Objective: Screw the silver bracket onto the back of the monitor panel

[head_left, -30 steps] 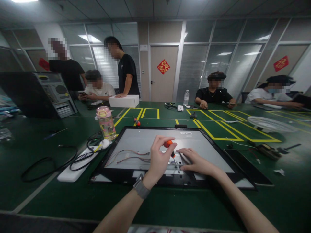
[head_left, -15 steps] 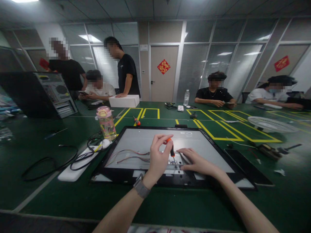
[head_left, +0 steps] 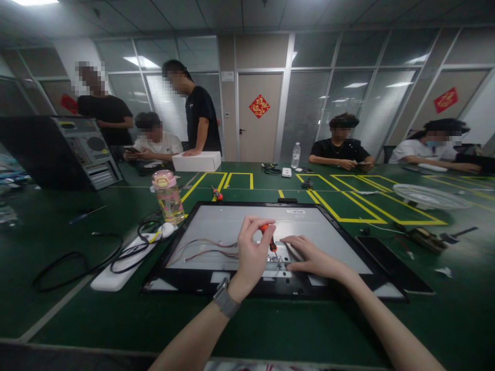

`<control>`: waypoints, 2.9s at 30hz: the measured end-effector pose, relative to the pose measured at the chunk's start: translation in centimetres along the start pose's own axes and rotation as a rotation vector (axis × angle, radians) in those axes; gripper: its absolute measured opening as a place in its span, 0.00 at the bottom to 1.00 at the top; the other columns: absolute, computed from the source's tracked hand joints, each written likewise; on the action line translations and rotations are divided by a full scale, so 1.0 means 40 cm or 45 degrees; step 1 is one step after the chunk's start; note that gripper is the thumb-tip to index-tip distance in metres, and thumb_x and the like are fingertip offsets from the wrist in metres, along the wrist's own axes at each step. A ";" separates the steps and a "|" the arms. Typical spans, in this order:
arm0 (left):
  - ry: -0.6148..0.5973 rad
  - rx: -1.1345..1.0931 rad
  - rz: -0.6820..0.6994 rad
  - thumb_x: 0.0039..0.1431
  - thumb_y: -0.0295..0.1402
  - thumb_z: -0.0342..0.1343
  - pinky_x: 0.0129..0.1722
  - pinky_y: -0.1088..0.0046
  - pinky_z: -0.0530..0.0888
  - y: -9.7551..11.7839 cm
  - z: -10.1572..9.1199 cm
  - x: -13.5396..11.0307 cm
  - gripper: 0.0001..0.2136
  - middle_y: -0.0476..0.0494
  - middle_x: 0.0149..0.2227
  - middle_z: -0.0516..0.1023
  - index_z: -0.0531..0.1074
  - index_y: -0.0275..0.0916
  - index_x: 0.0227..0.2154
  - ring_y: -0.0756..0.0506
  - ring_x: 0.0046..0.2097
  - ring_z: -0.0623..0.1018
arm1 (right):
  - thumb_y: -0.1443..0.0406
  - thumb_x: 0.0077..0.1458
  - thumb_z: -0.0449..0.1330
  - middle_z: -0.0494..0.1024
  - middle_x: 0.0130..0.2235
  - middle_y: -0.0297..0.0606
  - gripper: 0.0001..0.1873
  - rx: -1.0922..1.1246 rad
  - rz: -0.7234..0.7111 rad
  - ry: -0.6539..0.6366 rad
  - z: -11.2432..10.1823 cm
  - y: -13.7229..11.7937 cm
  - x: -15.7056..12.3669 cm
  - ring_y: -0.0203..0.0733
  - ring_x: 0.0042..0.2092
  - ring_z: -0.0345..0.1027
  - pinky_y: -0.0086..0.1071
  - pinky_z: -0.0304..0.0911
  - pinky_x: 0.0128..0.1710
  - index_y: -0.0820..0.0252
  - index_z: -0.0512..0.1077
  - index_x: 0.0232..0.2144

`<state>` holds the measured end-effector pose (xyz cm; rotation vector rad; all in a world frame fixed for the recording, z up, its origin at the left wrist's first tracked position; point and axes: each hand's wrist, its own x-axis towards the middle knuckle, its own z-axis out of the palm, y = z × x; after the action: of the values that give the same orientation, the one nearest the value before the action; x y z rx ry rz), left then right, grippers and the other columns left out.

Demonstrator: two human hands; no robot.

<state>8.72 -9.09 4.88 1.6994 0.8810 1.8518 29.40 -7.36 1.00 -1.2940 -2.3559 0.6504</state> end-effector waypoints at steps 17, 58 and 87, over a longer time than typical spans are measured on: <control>-0.184 -0.124 -0.076 0.64 0.29 0.47 0.48 0.67 0.69 0.011 -0.011 0.006 0.13 0.42 0.43 0.77 0.75 0.39 0.45 0.45 0.46 0.75 | 0.52 0.50 0.63 0.66 0.57 0.42 0.35 -0.006 0.027 -0.011 -0.003 -0.006 -0.001 0.54 0.58 0.54 0.45 0.53 0.58 0.53 0.61 0.58; -0.233 -0.070 0.054 0.63 0.29 0.47 0.41 0.70 0.69 0.013 -0.016 0.009 0.12 0.45 0.36 0.73 0.77 0.41 0.40 0.47 0.39 0.73 | 0.52 0.50 0.63 0.66 0.57 0.41 0.34 -0.004 0.012 -0.005 -0.004 -0.007 -0.001 0.53 0.57 0.55 0.45 0.54 0.58 0.53 0.61 0.57; -0.153 -0.047 0.001 0.60 0.32 0.54 0.45 0.69 0.69 0.008 -0.008 0.006 0.08 0.44 0.38 0.72 0.78 0.42 0.37 0.46 0.42 0.74 | 0.52 0.50 0.64 0.66 0.57 0.42 0.35 -0.014 0.036 -0.012 -0.003 -0.008 0.001 0.54 0.58 0.53 0.45 0.52 0.58 0.54 0.62 0.57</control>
<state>8.40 -9.17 5.29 1.7675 0.7929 1.7358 29.24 -7.44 1.29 -1.3342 -2.3559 0.6544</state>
